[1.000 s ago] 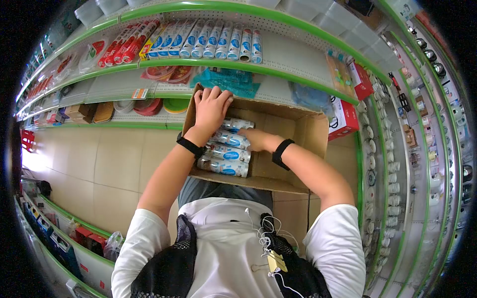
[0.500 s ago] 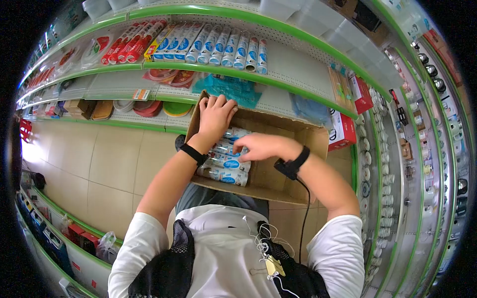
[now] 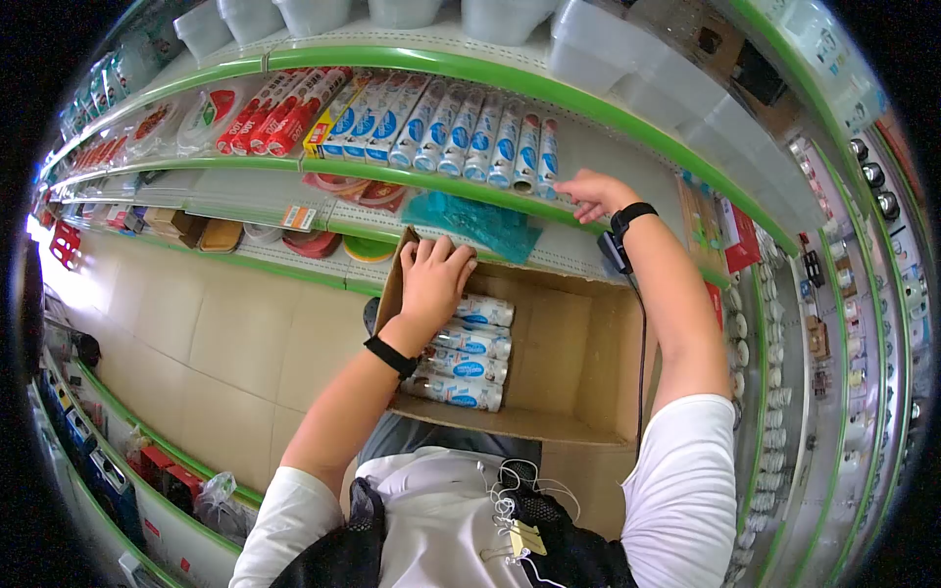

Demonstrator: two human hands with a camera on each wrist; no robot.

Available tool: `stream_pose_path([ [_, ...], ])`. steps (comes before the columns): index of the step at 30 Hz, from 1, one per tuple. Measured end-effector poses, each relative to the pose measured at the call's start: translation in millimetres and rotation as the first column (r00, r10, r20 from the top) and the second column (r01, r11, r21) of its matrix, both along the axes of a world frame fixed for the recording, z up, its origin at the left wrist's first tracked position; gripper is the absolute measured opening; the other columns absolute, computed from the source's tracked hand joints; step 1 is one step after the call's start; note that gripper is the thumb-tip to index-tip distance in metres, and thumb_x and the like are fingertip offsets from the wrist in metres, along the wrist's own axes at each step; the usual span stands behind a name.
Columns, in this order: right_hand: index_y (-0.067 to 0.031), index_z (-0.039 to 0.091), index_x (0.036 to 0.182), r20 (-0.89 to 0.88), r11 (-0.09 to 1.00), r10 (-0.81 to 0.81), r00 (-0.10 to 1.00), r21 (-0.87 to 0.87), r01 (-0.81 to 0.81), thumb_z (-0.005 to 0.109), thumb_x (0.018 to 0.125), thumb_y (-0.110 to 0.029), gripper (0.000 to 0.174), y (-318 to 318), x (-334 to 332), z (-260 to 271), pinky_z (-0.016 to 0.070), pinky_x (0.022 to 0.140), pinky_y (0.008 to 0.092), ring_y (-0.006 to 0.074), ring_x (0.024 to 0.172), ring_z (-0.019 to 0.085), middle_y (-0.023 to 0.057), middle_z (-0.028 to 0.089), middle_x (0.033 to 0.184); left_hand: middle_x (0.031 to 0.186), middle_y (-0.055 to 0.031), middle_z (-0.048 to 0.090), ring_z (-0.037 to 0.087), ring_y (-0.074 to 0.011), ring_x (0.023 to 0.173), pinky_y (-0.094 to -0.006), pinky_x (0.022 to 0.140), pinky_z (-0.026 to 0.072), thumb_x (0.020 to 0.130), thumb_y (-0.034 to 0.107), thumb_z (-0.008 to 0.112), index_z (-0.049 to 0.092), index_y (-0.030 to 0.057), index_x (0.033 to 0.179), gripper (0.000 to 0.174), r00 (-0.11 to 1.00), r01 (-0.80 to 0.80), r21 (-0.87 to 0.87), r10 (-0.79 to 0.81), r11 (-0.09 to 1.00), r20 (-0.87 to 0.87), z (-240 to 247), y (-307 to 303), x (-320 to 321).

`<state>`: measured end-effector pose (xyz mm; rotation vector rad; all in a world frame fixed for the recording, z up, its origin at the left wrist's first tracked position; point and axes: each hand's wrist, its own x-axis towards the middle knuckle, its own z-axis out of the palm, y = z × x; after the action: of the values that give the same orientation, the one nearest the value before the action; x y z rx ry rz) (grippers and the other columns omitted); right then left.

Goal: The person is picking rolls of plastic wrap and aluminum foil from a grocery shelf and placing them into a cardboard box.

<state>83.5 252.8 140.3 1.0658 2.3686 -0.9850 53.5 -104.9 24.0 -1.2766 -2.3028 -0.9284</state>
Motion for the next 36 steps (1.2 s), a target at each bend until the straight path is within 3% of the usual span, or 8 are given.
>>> stream_pose_path([
  [4, 0.0021, 0.049, 0.142, 0.038, 0.998, -0.054, 0.998, 0.018, 0.053, 0.071, 0.092, -0.054, 0.078, 8, -32, -20, 0.0619, 0.072, 0.0363, 0.0291, 0.098, 0.072, 0.0228, 0.057, 0.141, 0.102, -0.0058, 0.059, 0.055, -0.0296, 0.106, -0.0504, 0.102, 0.0354, 0.100, 0.028, 0.062, 0.068, 0.0191, 0.108, 0.013, 1.000, -0.023, -0.025, 0.023, 0.999, 0.007, 1, 4, -17],
  [10, -0.0025, 0.059, 0.125, 0.044, 0.994, -0.056, 0.998, -0.089, 0.059, 0.075, 0.093, -0.041, 0.053, 25, -47, -34, 0.0557, 0.062, 0.0297, 0.0238, 0.087, 0.073, 0.0112, 0.065, 0.105, 0.101, -0.0053, 0.059, 0.055, -0.0285, 0.105, -0.0487, 0.101, 0.0359, 0.100, 0.027, 0.063, 0.068, 0.0195, 0.108, 0.012, 1.000, -0.013, -0.043, 0.014, 0.999, 0.007, 4, 12, -24],
  [12, -0.0026, 0.061, 0.117, -0.057, 0.977, -0.183, 0.981, -0.125, 0.175, 0.075, 0.095, -0.030, 0.038, 27, -38, -33, 0.0552, 0.061, 0.0293, 0.0225, 0.081, 0.072, 0.0062, 0.063, 0.090, 0.101, -0.0051, 0.059, 0.055, -0.0281, 0.105, -0.0482, 0.100, 0.0360, 0.100, 0.027, 0.063, 0.068, 0.0197, 0.108, 0.012, 1.000, -0.009, -0.041, 0.009, 0.999, -0.002, 4, 15, -23],
  [17, 0.0053, 0.061, 0.120, -0.161, 0.825, -0.403, 0.901, -0.490, 0.282, 0.073, 0.096, -0.015, 0.034, 29, 30, 4, 0.0620, 0.074, 0.0347, 0.0255, 0.085, 0.072, 0.0151, 0.067, 0.107, 0.101, -0.0045, 0.059, 0.055, -0.0276, 0.105, -0.0470, 0.100, 0.0365, 0.100, 0.026, 0.063, 0.069, 0.0194, 0.108, 0.012, 0.999, 0.018, -0.006, -0.018, 1.000, -0.030, 4, 13, -9],
  [21, 0.0058, 0.058, 0.127, -0.322, 0.848, -0.347, 0.881, -0.508, 0.148, 0.070, 0.097, -0.008, 0.035, 1, 116, 42, 0.0624, 0.087, 0.0357, 0.0243, 0.102, 0.070, 0.0145, 0.066, 0.116, 0.100, -0.0047, 0.059, 0.056, -0.0281, 0.105, -0.0472, 0.099, 0.0365, 0.100, 0.026, 0.063, 0.069, 0.0186, 0.108, 0.013, 0.997, 0.052, 0.037, -0.050, 0.998, -0.055, 6, 8, 5],
  [25, 0.0048, 0.046, 0.149, -0.402, 0.882, -0.177, 0.899, -0.469, -0.036, 0.072, 0.096, -0.006, 0.060, -36, 199, 79, 0.0589, 0.095, 0.0342, 0.0202, 0.114, 0.066, 0.0114, 0.064, 0.129, 0.101, -0.0054, 0.059, 0.056, -0.0288, 0.105, -0.0472, 0.099, 0.0366, 0.100, 0.026, 0.063, 0.069, 0.0181, 0.108, 0.014, 0.996, 0.065, 0.039, -0.062, 0.997, -0.061, 4, 4, 17],
  [31, 0.0015, 0.057, 0.142, -0.451, 0.966, 0.076, 0.889, -0.189, -0.179, 0.078, 0.088, -0.004, 0.058, -94, 287, 122, 0.0535, 0.102, 0.0318, 0.0154, 0.120, 0.062, 0.0074, 0.062, 0.135, 0.100, -0.0054, 0.059, 0.056, -0.0286, 0.104, -0.0463, 0.096, 0.0365, 0.100, 0.028, 0.063, 0.070, 0.0187, 0.108, 0.014, 0.992, 0.098, 0.041, -0.095, 0.994, -0.082, 1, 2, 34],
  [36, -0.0037, 0.064, 0.136, -0.239, 0.940, 0.323, 0.916, -0.031, -0.340, 0.076, 0.086, 0.001, 0.051, -130, 316, 141, 0.0556, 0.094, 0.0327, 0.0165, 0.109, 0.064, 0.0038, 0.061, 0.121, 0.100, -0.0050, 0.059, 0.056, -0.0293, 0.103, -0.0481, 0.098, 0.0366, 0.101, 0.029, 0.062, 0.070, 0.0193, 0.108, 0.014, 0.991, 0.103, 0.052, -0.097, 0.993, -0.097, -3, -1, 41],
])
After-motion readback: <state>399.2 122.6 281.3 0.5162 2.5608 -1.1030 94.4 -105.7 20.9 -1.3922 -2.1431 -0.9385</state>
